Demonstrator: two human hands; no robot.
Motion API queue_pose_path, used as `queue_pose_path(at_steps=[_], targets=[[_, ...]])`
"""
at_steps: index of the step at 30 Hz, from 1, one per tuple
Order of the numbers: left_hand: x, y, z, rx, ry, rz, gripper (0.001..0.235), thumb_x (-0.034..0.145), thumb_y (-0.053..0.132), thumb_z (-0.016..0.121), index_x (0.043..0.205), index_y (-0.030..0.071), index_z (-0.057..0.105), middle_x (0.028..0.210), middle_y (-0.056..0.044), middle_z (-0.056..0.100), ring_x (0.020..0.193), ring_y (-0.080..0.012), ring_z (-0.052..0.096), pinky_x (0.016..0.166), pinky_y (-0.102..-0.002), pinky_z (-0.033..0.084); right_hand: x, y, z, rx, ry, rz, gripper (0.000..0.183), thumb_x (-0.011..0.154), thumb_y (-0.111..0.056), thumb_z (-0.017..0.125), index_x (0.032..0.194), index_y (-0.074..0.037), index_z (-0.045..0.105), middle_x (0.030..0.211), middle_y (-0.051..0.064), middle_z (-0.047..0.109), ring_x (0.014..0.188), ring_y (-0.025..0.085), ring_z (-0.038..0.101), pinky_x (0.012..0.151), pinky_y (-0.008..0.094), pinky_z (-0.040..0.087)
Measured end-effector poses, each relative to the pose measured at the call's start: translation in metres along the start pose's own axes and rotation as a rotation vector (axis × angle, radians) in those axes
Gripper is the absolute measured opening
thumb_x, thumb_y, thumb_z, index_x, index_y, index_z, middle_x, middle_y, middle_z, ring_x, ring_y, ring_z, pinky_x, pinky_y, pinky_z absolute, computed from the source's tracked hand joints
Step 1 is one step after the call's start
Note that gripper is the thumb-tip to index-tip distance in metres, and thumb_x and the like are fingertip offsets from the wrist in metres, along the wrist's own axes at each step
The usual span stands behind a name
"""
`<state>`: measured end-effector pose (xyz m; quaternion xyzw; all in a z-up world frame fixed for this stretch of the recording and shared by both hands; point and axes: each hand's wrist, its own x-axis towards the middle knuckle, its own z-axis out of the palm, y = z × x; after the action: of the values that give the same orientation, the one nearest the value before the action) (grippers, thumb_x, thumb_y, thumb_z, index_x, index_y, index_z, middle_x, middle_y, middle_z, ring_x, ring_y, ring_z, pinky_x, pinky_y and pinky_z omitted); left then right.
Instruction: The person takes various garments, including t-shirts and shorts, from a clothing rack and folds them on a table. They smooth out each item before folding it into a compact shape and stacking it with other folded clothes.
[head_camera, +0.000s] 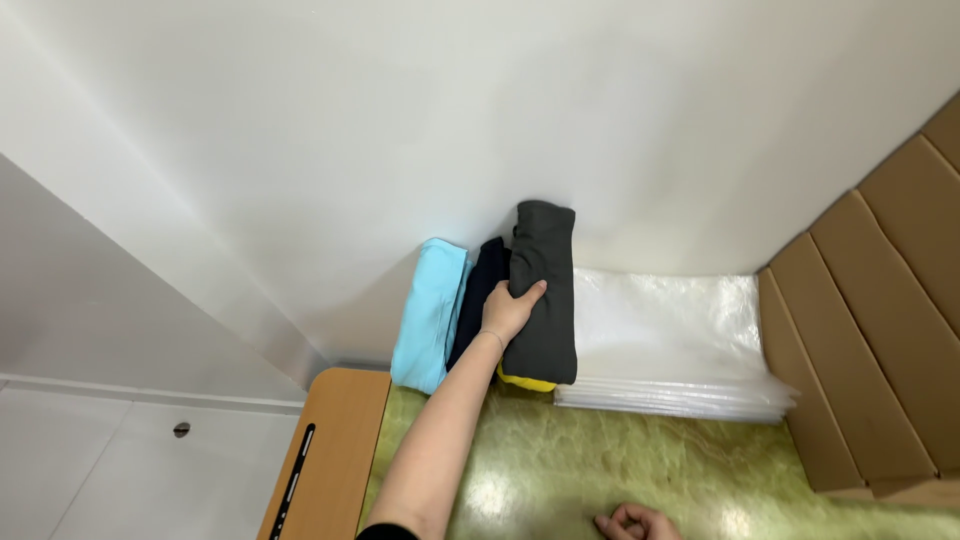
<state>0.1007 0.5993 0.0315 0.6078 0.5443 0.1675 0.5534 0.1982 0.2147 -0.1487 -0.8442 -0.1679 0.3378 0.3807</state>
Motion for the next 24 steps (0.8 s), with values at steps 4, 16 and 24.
queue_pose_path(at_steps=[4,16,24], targets=[[-0.053,-0.003,-0.006,0.100,0.037,0.116,0.102,0.079,0.068,0.069,0.157,0.011,0.037,0.153,-0.016,0.044,0.143,-0.0412,0.039,0.113,-0.054,0.040,-0.002,-0.024,-0.027,0.315,-0.362,0.191,0.018,0.093,-0.007,0.084,0.088,0.007,0.074,0.067,0.027,0.075,0.053,0.031,0.062,0.051,0.037,0.045],[-0.270,0.031,0.000,-0.114,0.035,0.531,0.056,0.083,0.035,0.082,0.134,0.022,0.063,0.137,-0.001,0.055,0.121,-0.0175,0.063,0.104,-0.035,0.052,-0.098,-0.208,-0.220,0.669,-0.197,-0.413,0.033,0.100,-0.009,0.060,0.128,0.007,0.064,0.094,0.029,0.072,0.082,0.037,0.070,0.083,0.047,0.058],[-0.380,0.081,0.089,-0.366,-0.220,0.408,0.030,0.087,0.020,0.078,0.116,0.015,0.073,0.127,0.006,0.073,0.107,-0.0102,0.070,0.095,-0.027,0.062,-0.179,-0.186,-0.366,0.612,-0.069,-0.557,0.029,0.102,-0.011,0.059,0.126,0.004,0.066,0.089,0.025,0.071,0.080,0.034,0.068,0.083,0.046,0.058]])
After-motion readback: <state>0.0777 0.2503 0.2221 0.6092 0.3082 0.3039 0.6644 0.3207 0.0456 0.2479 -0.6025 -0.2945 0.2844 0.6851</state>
